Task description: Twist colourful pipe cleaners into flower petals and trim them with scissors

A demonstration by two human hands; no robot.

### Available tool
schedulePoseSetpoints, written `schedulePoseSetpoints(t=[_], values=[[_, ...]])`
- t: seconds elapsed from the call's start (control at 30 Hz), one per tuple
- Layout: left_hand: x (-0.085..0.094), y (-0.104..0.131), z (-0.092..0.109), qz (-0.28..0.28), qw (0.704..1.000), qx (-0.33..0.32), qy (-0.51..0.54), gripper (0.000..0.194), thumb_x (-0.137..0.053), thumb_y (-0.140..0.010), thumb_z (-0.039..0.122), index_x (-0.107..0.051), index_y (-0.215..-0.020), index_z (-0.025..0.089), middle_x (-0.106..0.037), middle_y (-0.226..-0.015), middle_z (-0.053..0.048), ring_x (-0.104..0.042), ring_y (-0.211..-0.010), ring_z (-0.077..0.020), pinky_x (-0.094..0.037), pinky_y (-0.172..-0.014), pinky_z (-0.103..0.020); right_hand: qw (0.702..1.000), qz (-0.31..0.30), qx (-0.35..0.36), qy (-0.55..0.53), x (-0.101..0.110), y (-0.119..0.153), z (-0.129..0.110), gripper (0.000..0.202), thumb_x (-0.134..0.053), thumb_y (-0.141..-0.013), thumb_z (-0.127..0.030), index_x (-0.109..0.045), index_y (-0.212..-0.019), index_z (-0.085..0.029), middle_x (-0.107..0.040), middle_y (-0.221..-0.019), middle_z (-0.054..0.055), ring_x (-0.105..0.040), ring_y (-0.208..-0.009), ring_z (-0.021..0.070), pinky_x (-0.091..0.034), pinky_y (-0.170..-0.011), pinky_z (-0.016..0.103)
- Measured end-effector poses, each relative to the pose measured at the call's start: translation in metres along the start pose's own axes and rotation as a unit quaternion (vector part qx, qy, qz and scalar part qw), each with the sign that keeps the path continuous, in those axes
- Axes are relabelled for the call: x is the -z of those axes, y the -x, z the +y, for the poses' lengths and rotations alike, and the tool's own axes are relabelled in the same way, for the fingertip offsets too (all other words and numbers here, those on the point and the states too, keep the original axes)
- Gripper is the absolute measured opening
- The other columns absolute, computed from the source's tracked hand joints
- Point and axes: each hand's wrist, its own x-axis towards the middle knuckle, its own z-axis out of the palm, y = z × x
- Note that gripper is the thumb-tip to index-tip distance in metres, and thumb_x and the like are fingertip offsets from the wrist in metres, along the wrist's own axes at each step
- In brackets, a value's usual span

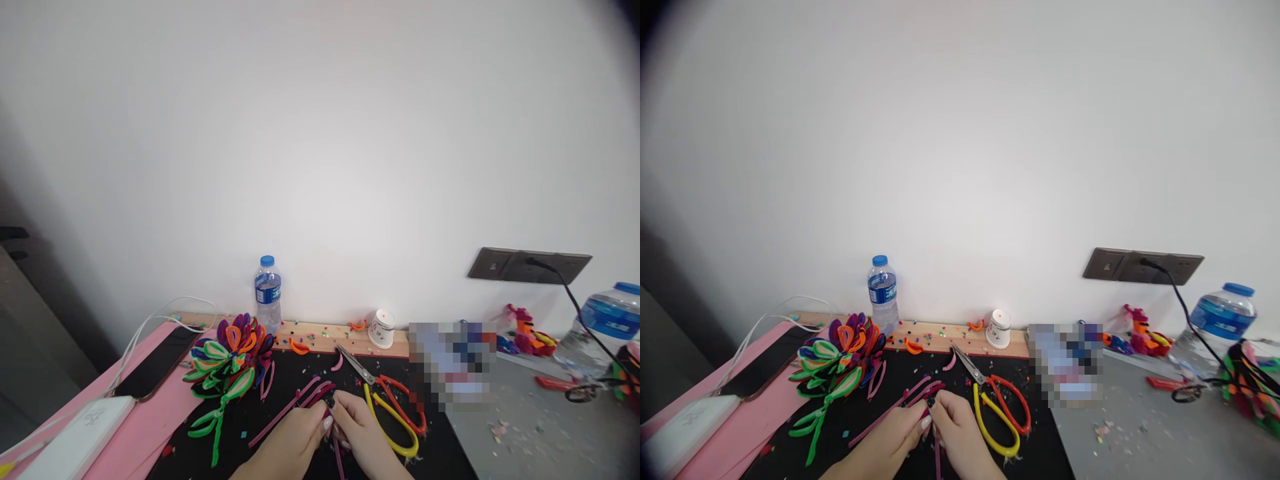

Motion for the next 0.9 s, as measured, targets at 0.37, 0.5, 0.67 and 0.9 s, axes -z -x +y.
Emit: schedulePoseSetpoints(t=[0.37, 0.5, 0.67, 0.9], values=[[-0.0044, 0.0003, -0.0059, 0.004, 0.982, -0.044, -0.185, 0.022, -0.027, -0.088, 0.019, -0.045, -0.076, 0.019, -0.064, -0.068, -0.005, -0.059, -0.056, -0.0189, -0.026, -0.048, -0.026, 0.992, 0.041, -0.001, 0.123, -0.0016, 0.0037, 0.0009, 0.039, -0.037, -0.084, -0.045, -0.041, -0.056, -0.018, -0.033, -0.052, -0.005, -0.03, -0.05, 0.0098, -0.024, -0.046, 0.021], [-0.0048, 0.0008, -0.0034, 0.011, 0.977, -0.032, -0.209, 0.021, -0.028, -0.087, 0.019, -0.045, -0.076, 0.019, -0.065, -0.068, -0.007, -0.059, -0.055, -0.0204, -0.026, -0.047, -0.027, 0.993, 0.067, -0.01, 0.101, -0.0018, 0.004, 0.0026, 0.035, -0.043, -0.08, -0.046, -0.043, -0.059, -0.019, -0.036, -0.055, -0.005, -0.033, -0.053, 0.0107, -0.028, -0.048, 0.021], [-0.0048, 0.0002, -0.0037, 0.013, 0.993, -0.024, -0.119, 0.025, -0.024, -0.089, 0.02, -0.044, -0.074, 0.019, -0.061, -0.07, -0.003, -0.054, -0.058, -0.016, -0.031, -0.051, -0.023, 0.992, 0.065, 0.013, 0.107, -0.0024, 0.0045, -0.0027, 0.036, -0.041, -0.081, -0.046, -0.045, -0.06, -0.018, -0.04, -0.059, -0.003, -0.036, -0.058, 0.0116, -0.032, -0.054, 0.022], [-0.0073, -0.0021, -0.007, 0.044, 0.998, -0.014, -0.04, 0.029, -0.025, -0.09, 0.024, -0.046, -0.07, 0.019, -0.056, -0.067, 0.0, -0.047, -0.06, -0.0126, -0.032, -0.056, -0.02, 0.991, 0.058, 0.031, 0.114, -0.0014, 0.0023, -0.0018, 0.033, -0.039, -0.084, -0.041, -0.042, -0.061, -0.017, -0.037, -0.058, -0.004, -0.034, -0.057, 0.0107, -0.03, -0.053, 0.021]])
